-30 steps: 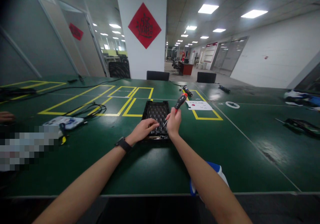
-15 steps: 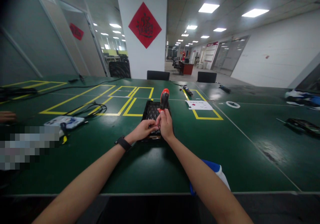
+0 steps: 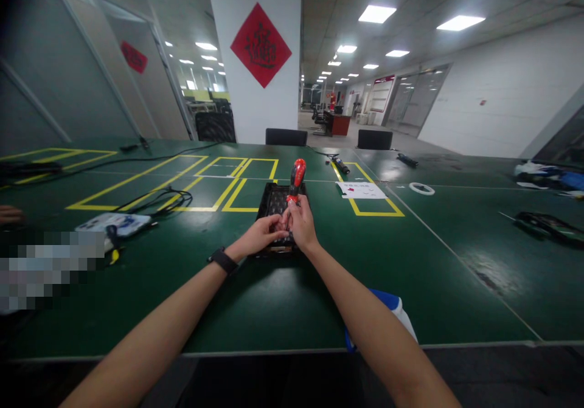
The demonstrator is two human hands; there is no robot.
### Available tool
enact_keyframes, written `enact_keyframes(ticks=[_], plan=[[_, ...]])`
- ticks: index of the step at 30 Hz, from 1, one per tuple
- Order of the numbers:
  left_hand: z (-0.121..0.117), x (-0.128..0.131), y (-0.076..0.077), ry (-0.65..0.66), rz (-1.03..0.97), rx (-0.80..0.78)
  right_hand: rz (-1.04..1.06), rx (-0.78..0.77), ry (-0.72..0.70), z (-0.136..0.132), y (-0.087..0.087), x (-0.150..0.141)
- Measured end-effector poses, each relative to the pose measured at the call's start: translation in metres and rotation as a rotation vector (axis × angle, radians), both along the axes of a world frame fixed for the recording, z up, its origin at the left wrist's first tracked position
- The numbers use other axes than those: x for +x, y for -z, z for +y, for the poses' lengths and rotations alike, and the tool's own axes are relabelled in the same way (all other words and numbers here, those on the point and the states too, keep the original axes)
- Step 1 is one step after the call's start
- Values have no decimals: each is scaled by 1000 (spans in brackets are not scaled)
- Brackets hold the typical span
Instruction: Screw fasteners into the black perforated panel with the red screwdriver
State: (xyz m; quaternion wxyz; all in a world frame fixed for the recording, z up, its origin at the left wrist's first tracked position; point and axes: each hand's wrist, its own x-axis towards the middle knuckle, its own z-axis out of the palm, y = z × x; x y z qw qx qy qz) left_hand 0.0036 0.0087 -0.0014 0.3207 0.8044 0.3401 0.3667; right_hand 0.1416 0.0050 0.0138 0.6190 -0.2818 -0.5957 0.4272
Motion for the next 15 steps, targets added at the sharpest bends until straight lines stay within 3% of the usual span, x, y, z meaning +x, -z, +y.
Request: enact_keyframes(ticks=[8, 15], plan=[[0, 0, -1, 23, 44, 37, 36, -41, -10, -5, -5, -2], [-2, 0, -3, 86, -5, -21, 12, -47, 23, -3, -2, -2]])
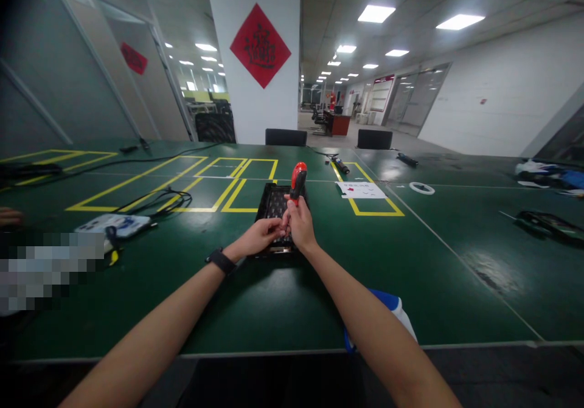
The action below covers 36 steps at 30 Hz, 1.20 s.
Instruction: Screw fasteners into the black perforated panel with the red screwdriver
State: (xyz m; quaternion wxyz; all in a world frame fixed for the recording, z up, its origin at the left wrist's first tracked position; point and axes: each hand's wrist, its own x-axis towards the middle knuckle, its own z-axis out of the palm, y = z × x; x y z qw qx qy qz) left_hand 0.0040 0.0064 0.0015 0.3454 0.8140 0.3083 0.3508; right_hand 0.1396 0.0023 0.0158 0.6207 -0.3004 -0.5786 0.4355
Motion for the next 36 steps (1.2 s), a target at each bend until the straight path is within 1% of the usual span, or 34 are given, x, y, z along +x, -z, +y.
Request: enact_keyframes(ticks=[3, 9, 12, 14, 17, 20, 30, 33, 36], plan=[[0, 1, 1, -46, -2, -21, 1, 28, 25, 0, 1, -1], [2, 1, 4, -98, 20, 41, 11, 40, 20, 0, 1, -3], [2, 0, 3, -94, 26, 79, 16, 29, 22, 0, 0, -2], [1, -1, 1, -66, 31, 91, 23, 9, 19, -1, 0, -1], [0, -1, -2, -25, 35, 80, 22, -13, 20, -1, -1, 0], [-1, -1, -3, -11, 35, 60, 10, -12, 30, -1, 0, 0], [0, 1, 2, -129, 2, 31, 4, 43, 61, -2, 2, -4], [-1, 0, 0, -120, -9, 39, 2, 47, 66, -3, 0, -3], [-2, -1, -3, -64, -17, 44, 17, 28, 56, -4, -1, -2]])
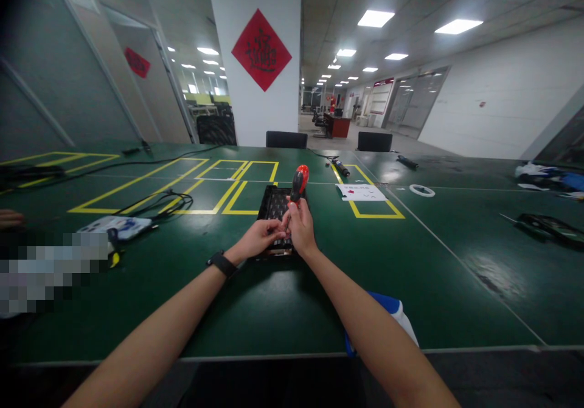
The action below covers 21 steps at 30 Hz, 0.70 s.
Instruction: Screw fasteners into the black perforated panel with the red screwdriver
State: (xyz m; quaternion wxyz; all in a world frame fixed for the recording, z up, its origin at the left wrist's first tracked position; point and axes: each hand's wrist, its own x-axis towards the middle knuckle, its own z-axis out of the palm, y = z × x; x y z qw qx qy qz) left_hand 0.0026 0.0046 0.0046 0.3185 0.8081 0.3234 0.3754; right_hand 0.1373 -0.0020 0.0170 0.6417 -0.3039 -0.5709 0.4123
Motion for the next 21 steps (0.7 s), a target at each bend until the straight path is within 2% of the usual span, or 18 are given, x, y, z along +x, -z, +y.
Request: enact_keyframes(ticks=[4, 10, 16, 21], plan=[[-1, 0, -3, 80, -8, -49, 15, -31, -8, -1, -1, 1], [2, 1, 3, 99, -60, -133, -17, -21, 16, 2, 2, 0], [4, 2, 7, -34, -43, -100, -12, 27, 46, 6, 6, 1], [4, 2, 8, -36, -25, -82, -22, 19, 25, 5, 5, -1]])
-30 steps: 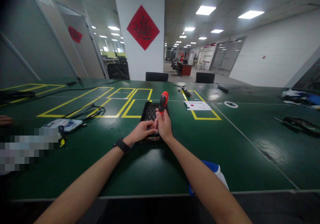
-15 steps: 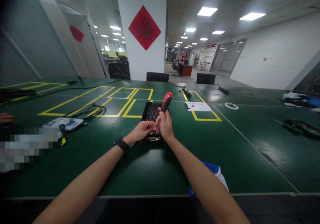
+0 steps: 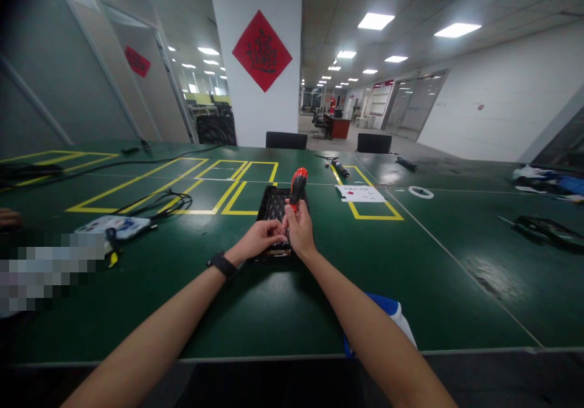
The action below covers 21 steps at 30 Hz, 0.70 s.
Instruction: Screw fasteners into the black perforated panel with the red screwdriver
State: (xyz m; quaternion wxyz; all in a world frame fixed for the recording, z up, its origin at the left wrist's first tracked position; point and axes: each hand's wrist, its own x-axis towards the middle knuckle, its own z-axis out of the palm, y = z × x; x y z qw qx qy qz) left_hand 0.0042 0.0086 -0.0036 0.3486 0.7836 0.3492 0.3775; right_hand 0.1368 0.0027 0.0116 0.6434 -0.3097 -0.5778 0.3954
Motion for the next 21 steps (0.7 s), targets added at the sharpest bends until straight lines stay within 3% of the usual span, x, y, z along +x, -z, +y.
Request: enact_keyframes(ticks=[13, 21], plan=[[-3, -1, -8, 114, 30, 37, 6, -49, -88, -3, -4, 1], [0, 0, 0, -20, 27, 42, 13, 16, -77, -4, -5, 0]])
